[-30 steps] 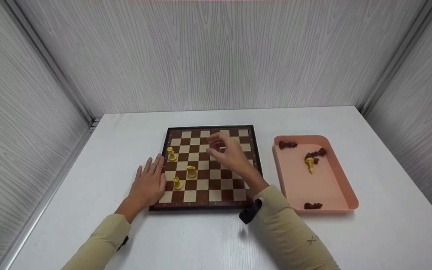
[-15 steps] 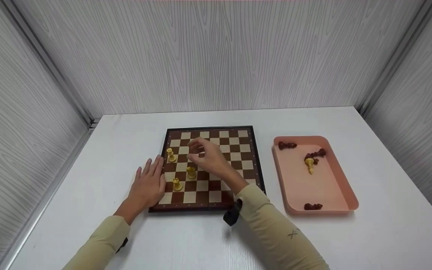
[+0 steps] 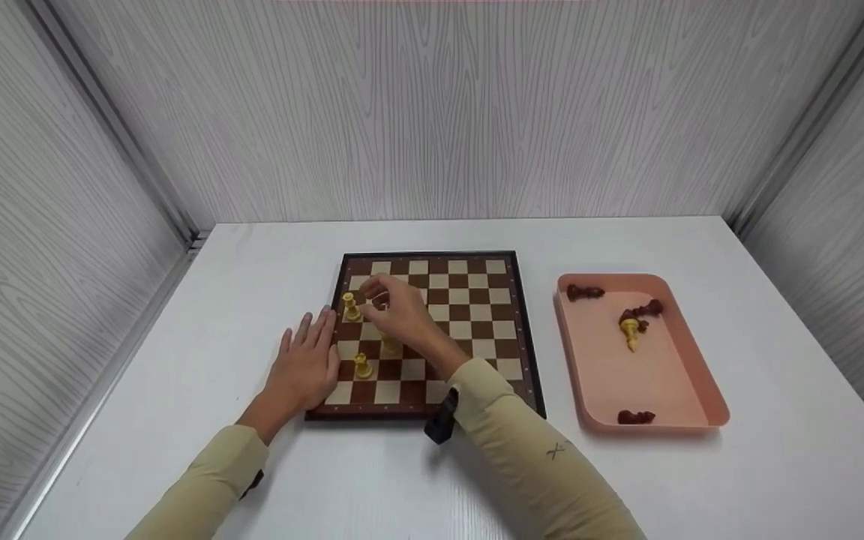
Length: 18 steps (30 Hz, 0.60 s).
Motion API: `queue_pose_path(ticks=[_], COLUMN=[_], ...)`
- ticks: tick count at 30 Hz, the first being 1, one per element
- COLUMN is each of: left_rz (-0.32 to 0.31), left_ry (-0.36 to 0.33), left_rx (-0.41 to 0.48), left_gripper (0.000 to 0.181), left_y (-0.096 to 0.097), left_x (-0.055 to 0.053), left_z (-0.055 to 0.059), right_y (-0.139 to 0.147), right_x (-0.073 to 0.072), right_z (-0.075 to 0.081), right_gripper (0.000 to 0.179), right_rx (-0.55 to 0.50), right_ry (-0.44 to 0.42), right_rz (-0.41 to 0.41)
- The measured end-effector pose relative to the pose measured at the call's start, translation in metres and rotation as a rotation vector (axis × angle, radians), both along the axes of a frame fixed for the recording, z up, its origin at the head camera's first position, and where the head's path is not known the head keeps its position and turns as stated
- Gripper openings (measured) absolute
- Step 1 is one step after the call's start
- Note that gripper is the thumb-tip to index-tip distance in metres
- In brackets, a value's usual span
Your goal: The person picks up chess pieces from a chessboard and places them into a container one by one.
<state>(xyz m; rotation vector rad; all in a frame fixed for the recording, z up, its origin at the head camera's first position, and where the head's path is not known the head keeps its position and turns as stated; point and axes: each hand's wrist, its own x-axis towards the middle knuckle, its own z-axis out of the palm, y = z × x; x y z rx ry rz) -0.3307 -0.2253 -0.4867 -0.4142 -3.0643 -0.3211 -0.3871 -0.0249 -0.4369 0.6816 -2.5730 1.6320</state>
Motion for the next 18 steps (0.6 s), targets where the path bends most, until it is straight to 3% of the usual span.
queue_pose_path(ticks=[7,18], left_rz=[0.001,-0.006], left_ry=[0.011,0.018], left_rx=[-0.014,-0.022], left_gripper=[0.06,0.06], left_y=[-0.002,-0.001], left_x=[-0.002,-0.002], left_z=[0.003,0.002], right_y=[-0.011,-0.018], right_x=[-0.009,-0.021], right_z=[0.0,-0.014], right_gripper=[0.019,0.018], right_rx=[0.021,0.034], right_ry=[0.003,-0.043], right_rz=[-0.01,-0.002])
